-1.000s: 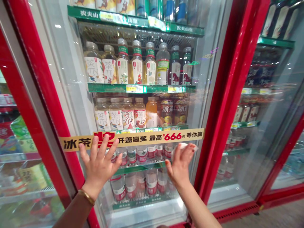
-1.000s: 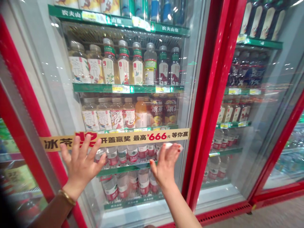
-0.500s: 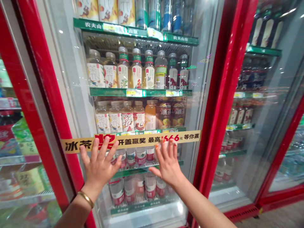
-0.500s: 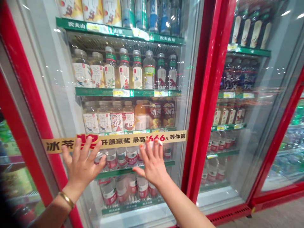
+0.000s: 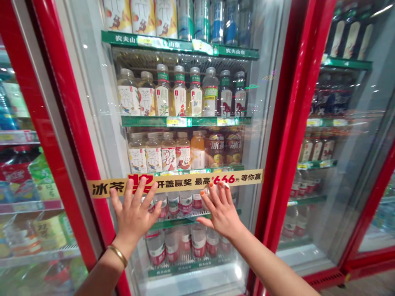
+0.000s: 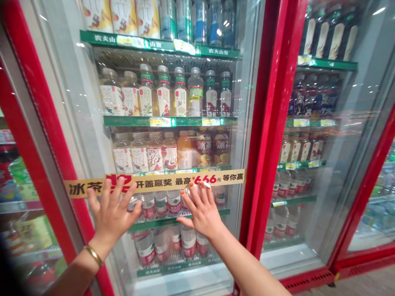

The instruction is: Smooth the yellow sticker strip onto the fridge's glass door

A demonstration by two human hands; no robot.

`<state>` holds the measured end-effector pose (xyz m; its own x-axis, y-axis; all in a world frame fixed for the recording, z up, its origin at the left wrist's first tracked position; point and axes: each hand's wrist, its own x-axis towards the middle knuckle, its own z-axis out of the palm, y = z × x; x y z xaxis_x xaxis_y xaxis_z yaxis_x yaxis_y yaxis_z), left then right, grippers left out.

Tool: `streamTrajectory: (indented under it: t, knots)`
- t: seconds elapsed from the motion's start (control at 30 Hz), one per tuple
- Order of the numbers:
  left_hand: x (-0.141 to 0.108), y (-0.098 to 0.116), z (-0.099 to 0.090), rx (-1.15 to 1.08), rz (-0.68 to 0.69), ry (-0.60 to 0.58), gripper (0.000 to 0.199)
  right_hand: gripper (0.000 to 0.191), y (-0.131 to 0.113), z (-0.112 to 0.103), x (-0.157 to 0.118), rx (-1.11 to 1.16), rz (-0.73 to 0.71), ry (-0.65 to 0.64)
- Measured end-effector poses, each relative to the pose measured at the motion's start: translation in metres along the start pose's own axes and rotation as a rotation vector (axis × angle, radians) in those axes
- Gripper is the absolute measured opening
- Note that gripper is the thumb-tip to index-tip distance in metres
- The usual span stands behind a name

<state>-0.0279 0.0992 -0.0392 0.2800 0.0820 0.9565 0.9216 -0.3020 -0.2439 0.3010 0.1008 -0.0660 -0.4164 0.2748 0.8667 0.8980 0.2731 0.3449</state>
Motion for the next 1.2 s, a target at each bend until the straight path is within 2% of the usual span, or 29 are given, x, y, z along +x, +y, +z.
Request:
streamTrajectory:
  t: [0.03, 0.07, 0.17, 0.23, 0.3, 0.4, 0.43, 0.47, 0.53, 0.6, 0.67, 0.73, 0.8, 0.87, 0.9, 0.93, 1.03, 1.1, 1.13, 1.2]
  knots:
    - [0.0, 0.0, 0.0, 0.0, 0.002, 0.0, 0.086, 0.101, 0.007, -0.001, -0.002, -0.008, 0.011, 0.004]
    - [0.0, 0.0, 0.0, -0.001, 0.004, 0.002, 0.087, 0.101, 0.018, -0.003, 0.0, -0.016, 0.085, 0.019]
    - [0.0, 0.0, 0.0, 0.0, 0.011, 0.005, 0.089, 0.096, 0.056, -0.011, 0.026, -0.015, 0.437, 0.086]
    - [0.0, 0.0, 0.0, -0.001, 0.007, 0.003, 0.088, 0.094, 0.059, -0.013, 0.043, 0.005, 0.544, 0.105]
    - [0.0, 0.0, 0.0, -0.009, -0.003, -0.003, 0.087, 0.1, 0.039, -0.012, 0.046, 0.031, 0.421, 0.066]
    - [0.0, 0.0, 0.0, -0.018, -0.011, 0.001, 0.086, 0.11, 0.003, -0.005, 0.026, 0.072, 0.037, -0.043]
    - [0.0, 0.0, 0.0, -0.017, -0.008, 0.004, 0.085, 0.11, 0.0, -0.004, 0.02, 0.074, -0.031, -0.06]
    - [0.0, 0.001, 0.0, -0.015, -0.005, 0.006, 0.085, 0.109, 0.004, -0.004, 0.017, 0.066, -0.031, -0.059]
    - [0.001, 0.001, 0.0, -0.011, 0.001, 0.008, 0.084, 0.104, 0.026, -0.006, 0.025, 0.033, 0.156, -0.01]
    - [0.001, 0.001, 0.0, -0.007, 0.0, 0.01, 0.082, 0.099, 0.052, -0.012, 0.047, 0.013, 0.401, 0.067]
    - [0.001, 0.002, 0.0, -0.003, -0.004, 0.011, 0.082, 0.097, 0.062, -0.019, 0.067, 0.006, 0.48, 0.118]
    - [0.002, 0.002, -0.001, -0.001, -0.003, 0.013, 0.081, 0.103, 0.05, -0.023, 0.071, 0.007, 0.354, 0.108]
    - [0.002, 0.002, -0.001, 0.001, 0.002, 0.012, 0.081, 0.106, 0.031, -0.024, 0.06, 0.013, 0.127, 0.026]
    - [0.002, 0.001, -0.001, 0.002, 0.004, 0.009, 0.081, 0.105, 0.025, -0.025, 0.046, 0.015, -0.036, -0.036]
    - [0.002, 0.001, -0.001, 0.0, 0.002, 0.007, 0.081, 0.104, 0.03, -0.025, 0.042, 0.009, -0.046, -0.042]
    - [0.002, 0.001, -0.001, -0.001, 0.0, 0.006, 0.081, 0.104, 0.04, -0.026, 0.043, -0.002, 0.005, -0.029]
    - [0.002, 0.001, -0.001, -0.006, -0.004, 0.011, 0.081, 0.098, 0.075, -0.028, 0.067, -0.029, 0.345, 0.061]
    - [0.002, 0.002, -0.001, -0.009, -0.008, 0.011, 0.082, 0.095, 0.077, -0.029, 0.085, -0.029, 0.474, 0.099]
    - [0.001, 0.002, -0.001, -0.01, -0.01, 0.01, 0.082, 0.096, 0.069, -0.03, 0.089, -0.022, 0.447, 0.102]
    - [0.001, 0.002, -0.001, -0.014, -0.011, 0.011, 0.083, 0.102, 0.043, -0.029, 0.084, 0.002, 0.239, 0.054]
